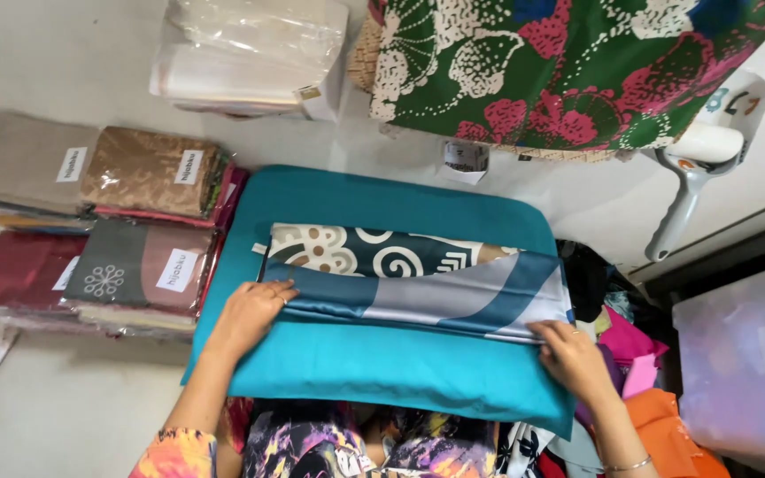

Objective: Folding fabric items, cleaning them with a lint roller, and placing them into plastic bags for packaging.

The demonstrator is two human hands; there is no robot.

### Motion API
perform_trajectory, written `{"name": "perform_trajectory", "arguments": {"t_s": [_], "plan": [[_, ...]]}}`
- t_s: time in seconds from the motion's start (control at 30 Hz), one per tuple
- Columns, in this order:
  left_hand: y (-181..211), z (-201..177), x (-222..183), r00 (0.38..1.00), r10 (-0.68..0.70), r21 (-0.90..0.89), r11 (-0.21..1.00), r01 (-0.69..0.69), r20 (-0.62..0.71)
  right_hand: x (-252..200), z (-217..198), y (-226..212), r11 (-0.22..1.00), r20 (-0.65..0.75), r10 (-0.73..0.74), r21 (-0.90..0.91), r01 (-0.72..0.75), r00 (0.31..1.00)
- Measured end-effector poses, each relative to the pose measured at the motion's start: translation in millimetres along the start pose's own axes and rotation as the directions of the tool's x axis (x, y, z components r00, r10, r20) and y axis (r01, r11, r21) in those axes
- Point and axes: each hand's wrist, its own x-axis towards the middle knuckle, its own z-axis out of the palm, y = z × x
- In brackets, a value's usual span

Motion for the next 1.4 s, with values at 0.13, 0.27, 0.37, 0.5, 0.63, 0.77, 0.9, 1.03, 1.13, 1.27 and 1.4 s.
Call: {"name": "perform_trajectory", "arguments": {"t_s": [0.13, 0.27, 0.37, 0.5, 0.63, 0.77, 0.9, 1.03, 1.13, 1.27, 1.4], "plan": [[-13.4, -17.3, -0.5, 0.992, -0.051, -0.187, 0.982, 0.028, -0.116, -7.0, 17.0, 25.7, 0.991, -0.039, 0.016, -0.133, -0.021, 0.999], [-21.2, -39.7, 5.5, 0.974, -0.224, -0.392, 0.9, 0.191, -0.039, 0.8, 12.4, 48.4, 0.993, -0.078, 0.088, 0.081, -0.082, 0.993], [-17.2, -84.5, 23.7, 0.914, -0.396, -0.723, 0.657, 0.215, -0.088, 7.7, -29.4, 67.5, 0.914, -0.092, 0.289, 0.322, -0.246, 0.953], [-28.4, -143.6, 42.0, 0.747, -0.628, -0.835, 0.517, 0.19, -0.219, 17.7, -120.0, 47.7, 0.607, -0.122, 0.584, 0.722, -0.332, 0.803], [-23.2, -172.2, 60.8, 0.761, -0.64, -0.77, 0.538, 0.344, -0.107, 34.0, -132.1, 30.2, 0.505, -0.061, 0.68, 0.761, -0.407, 0.73], [-58.0, -79.8, 91.5, 0.782, -0.619, -0.591, 0.661, 0.463, -0.079, 52.1, -74.5, 23.8, 0.275, 0.181, 0.72, 0.811, -0.516, 0.669], [52.0, -114.9, 116.2, 0.831, -0.551, -0.29, 0.785, 0.547, 0.075, 34.1, 11.5, 41.6, 0.399, 0.149, 0.807, 0.576, -0.714, 0.572], [139.5, -31.9, 139.9, 0.937, -0.109, -0.455, 0.851, 0.261, 0.332, 24.3, -28.0, 5.0, 0.199, 0.327, 0.803, 0.643, -0.74, 0.499], [175.1, 35.3, 151.3, 0.968, 0.24, -0.311, 0.927, -0.208, 0.066, 21.0, -58.7, -24.8, 0.025, 0.5, 0.811, 0.49, -0.871, 0.305], [190.4, 11.9, 161.7, 0.961, 0.145, -0.333, 0.941, -0.06, 0.234, -5.7, -62.8, -42.0, -0.154, 0.598, 0.75, 0.573, -0.805, 0.282], [192.7, 1.9, 156.0, 0.956, 0.109, -0.259, 0.965, -0.035, 0.274, 2.2, -72.1, -63.5, -0.282, 0.689, 0.695, 0.527, -0.802, 0.208]]}}
